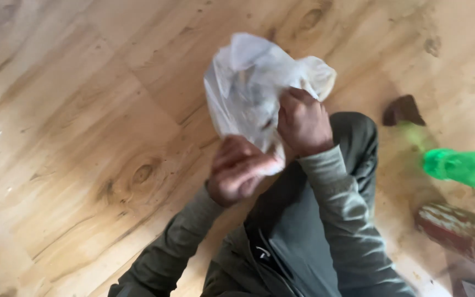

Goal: The person enters a room and sits on the floor to open a plastic bag, a cardboard box, and a paper packet. They empty the contents of the paper packet and a second plastic bag into a metal container.

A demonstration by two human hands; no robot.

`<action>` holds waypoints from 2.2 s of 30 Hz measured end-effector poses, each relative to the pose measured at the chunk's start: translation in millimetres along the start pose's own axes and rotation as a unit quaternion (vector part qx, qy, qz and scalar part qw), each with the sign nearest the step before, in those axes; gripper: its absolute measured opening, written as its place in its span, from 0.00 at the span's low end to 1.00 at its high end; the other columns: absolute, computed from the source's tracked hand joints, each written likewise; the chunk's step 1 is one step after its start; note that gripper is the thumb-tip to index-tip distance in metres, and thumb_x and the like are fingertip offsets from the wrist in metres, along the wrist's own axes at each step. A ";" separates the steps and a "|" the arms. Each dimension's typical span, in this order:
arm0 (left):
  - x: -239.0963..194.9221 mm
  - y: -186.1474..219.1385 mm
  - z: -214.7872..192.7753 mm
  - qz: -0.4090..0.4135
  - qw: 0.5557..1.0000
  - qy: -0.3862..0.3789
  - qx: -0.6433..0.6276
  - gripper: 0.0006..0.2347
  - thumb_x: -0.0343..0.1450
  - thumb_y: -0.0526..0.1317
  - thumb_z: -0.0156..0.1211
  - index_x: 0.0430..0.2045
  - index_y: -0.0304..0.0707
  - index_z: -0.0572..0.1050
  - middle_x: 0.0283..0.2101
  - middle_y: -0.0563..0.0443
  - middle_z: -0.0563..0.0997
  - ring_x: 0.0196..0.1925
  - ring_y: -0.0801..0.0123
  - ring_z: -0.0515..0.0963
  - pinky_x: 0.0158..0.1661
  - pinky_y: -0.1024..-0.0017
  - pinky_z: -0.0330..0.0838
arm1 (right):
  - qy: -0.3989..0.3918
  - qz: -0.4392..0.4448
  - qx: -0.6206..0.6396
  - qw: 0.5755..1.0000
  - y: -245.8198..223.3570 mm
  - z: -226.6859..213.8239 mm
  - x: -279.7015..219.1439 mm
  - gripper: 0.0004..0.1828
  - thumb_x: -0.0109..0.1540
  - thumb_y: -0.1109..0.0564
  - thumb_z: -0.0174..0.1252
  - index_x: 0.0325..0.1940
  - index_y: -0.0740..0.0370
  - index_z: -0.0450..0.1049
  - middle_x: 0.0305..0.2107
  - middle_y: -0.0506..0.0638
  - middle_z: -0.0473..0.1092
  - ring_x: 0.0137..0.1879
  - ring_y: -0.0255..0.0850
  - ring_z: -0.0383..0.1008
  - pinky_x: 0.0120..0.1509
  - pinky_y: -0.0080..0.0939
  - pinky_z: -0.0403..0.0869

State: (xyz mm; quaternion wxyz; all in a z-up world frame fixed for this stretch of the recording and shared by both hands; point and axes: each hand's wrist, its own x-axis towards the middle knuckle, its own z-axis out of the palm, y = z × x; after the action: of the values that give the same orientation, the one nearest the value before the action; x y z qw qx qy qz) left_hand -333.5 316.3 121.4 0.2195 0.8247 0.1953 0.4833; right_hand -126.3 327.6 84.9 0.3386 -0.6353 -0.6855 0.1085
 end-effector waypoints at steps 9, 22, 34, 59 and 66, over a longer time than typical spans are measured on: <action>-38.9 -12.8 -6.0 -0.105 0.974 -0.171 0.100 0.17 0.68 0.48 0.64 0.50 0.45 0.78 0.48 0.52 0.77 0.52 0.58 0.77 0.56 0.55 0.64 | -0.147 0.054 -0.205 0.966 45.0 64.7 -14.5 0.15 0.55 0.53 0.61 0.41 0.63 0.80 0.35 0.63 0.76 0.40 0.62 0.78 0.45 0.61 0.76; -123.3 -57.6 20.2 -0.060 0.966 -0.145 0.205 0.15 0.67 0.51 0.72 0.46 0.57 0.82 0.69 0.55 0.65 0.75 0.51 0.56 0.71 0.48 0.51 | -0.090 0.197 0.057 0.975 4.1 12.8 -11.1 0.10 0.60 0.55 0.66 0.37 0.65 0.81 0.22 0.55 0.75 0.27 0.46 0.75 0.34 0.48 0.73; -160.4 -57.2 30.9 -0.126 0.953 -0.131 0.244 0.08 0.70 0.50 0.72 0.30 0.49 0.83 0.49 0.57 0.80 0.66 0.57 0.68 0.59 0.53 0.61 | -0.006 0.484 0.484 0.729 35.1 66.4 -32.4 0.09 0.61 0.61 0.67 0.43 0.66 0.77 0.23 0.45 0.71 0.22 0.31 0.66 0.22 0.32 0.62; -67.5 -37.3 36.7 -0.345 0.923 0.168 -0.023 0.04 0.76 0.38 0.61 0.38 0.36 0.76 0.38 0.48 0.81 0.41 0.60 0.81 0.46 0.67 0.74 | -0.179 0.176 -0.038 0.967 -37.6 10.5 -60.3 0.35 0.53 0.50 0.71 0.58 0.58 0.63 0.45 0.63 0.74 0.47 0.65 0.76 0.47 0.65 0.74; -22.7 -24.9 28.2 -0.323 0.930 0.158 0.078 0.07 0.74 0.39 0.65 0.31 0.35 0.77 0.33 0.49 0.82 0.37 0.62 0.79 0.46 0.62 0.67 | 0.004 0.080 0.018 0.997 -43.8 11.9 -69.3 0.29 0.57 0.56 0.69 0.60 0.63 0.69 0.42 0.63 0.76 0.42 0.60 0.78 0.42 0.55 0.76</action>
State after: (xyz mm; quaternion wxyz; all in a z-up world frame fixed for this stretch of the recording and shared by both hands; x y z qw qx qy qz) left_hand -321.7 319.9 79.2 0.2649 0.6443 0.5207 0.4936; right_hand -170.9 258.1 78.8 0.3432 -0.6822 -0.6292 0.1448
